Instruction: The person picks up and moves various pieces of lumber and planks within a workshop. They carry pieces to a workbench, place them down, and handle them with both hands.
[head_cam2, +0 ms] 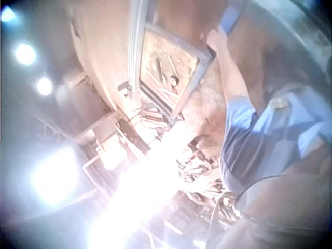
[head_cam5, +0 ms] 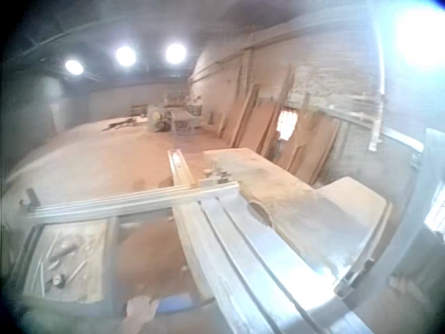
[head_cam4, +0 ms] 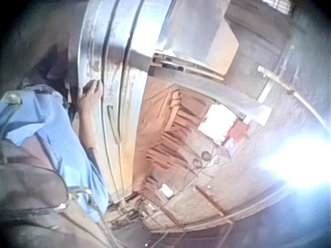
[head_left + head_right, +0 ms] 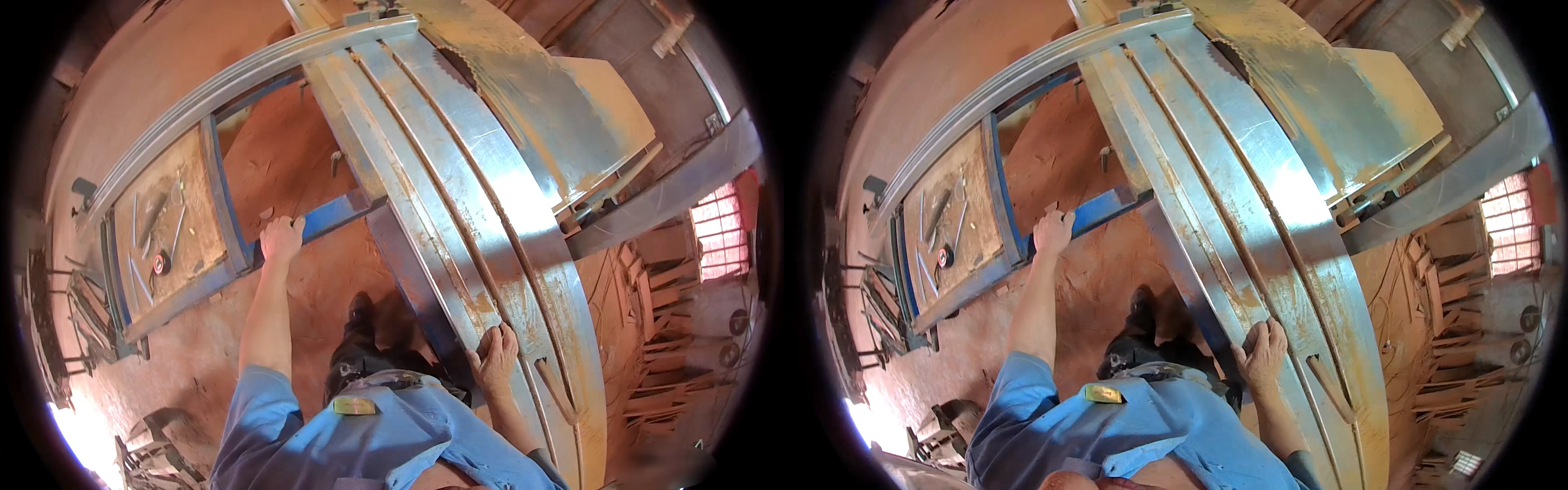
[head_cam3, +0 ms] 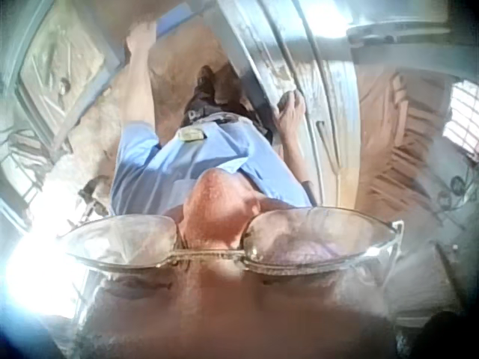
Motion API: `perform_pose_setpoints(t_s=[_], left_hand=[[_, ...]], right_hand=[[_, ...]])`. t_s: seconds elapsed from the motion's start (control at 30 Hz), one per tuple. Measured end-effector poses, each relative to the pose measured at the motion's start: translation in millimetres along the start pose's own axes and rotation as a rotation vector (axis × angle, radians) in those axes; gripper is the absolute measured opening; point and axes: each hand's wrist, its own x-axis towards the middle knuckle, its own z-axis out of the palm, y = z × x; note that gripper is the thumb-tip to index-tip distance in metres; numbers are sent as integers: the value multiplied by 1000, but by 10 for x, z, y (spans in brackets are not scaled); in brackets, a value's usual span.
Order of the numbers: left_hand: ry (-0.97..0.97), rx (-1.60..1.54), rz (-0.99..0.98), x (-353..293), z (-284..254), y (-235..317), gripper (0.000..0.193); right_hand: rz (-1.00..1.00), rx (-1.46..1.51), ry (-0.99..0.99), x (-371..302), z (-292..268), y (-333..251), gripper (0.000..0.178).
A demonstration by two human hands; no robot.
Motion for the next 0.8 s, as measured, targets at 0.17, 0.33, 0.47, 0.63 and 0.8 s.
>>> perform_pose_setpoints(t_s=[0.17,0.33,0.47,0.63,0.8], left_hand=[[-18,-3,-4,19,-19,31,47],[-28,-21,-8,8,-112,105,43],[34,-27,41,41,-64,108,41],[75,-43,59,117,-95,146,39],[90,1,71,223,-86,151,36]], right_hand=[[24,8,17,-53,57,41,74],[48,-9,-7,-53,10,17,71],[41,-8,3,-49,3,39,72],[54,13,-8,42,-46,-26,71],[65,44,-24,146,-84,-72,71]])
